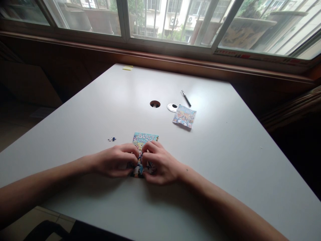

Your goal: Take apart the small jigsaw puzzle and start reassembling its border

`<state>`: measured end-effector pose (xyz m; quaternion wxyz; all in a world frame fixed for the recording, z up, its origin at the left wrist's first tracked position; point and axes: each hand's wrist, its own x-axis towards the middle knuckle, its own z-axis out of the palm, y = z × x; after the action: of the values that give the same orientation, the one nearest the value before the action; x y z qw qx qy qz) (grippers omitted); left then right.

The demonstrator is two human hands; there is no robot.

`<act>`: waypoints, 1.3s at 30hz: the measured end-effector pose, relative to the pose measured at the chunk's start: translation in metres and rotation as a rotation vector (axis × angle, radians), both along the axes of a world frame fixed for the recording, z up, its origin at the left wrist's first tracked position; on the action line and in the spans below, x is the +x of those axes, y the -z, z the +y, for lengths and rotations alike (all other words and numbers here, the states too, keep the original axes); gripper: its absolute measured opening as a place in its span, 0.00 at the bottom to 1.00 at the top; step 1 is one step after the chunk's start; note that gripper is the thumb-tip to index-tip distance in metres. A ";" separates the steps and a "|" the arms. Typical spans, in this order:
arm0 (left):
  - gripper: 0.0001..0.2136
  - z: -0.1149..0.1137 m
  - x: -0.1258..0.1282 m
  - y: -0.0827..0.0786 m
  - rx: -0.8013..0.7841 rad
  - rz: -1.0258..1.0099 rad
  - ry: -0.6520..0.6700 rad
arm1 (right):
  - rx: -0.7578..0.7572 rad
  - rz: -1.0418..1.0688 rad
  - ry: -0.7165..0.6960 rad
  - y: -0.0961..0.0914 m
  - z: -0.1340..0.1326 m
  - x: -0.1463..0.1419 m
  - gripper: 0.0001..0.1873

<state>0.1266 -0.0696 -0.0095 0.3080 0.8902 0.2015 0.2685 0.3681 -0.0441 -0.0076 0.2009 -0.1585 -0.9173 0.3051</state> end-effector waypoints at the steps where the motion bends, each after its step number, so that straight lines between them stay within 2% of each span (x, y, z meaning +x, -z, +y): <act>1: 0.11 0.000 0.000 0.000 0.007 0.008 -0.001 | 0.001 -0.006 0.002 -0.001 0.000 0.000 0.10; 8: 0.09 0.001 0.001 -0.001 0.016 0.010 0.003 | 0.050 -0.045 0.007 -0.002 -0.001 -0.002 0.10; 27: 0.07 -0.001 0.001 -0.003 0.032 0.081 0.022 | 0.066 -0.061 0.014 0.001 -0.001 -0.001 0.12; 33: 0.06 -0.002 0.001 -0.001 0.141 0.125 0.028 | 0.063 -0.076 -0.001 0.002 0.001 -0.001 0.12; 39: 0.04 -0.003 0.003 -0.003 0.239 0.158 0.029 | 0.004 -0.009 0.049 0.006 0.001 -0.002 0.06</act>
<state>0.1301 -0.0723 -0.0061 0.1866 0.9418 0.1786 0.2149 0.3665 -0.0428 -0.0131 0.2047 -0.1818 -0.9146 0.2977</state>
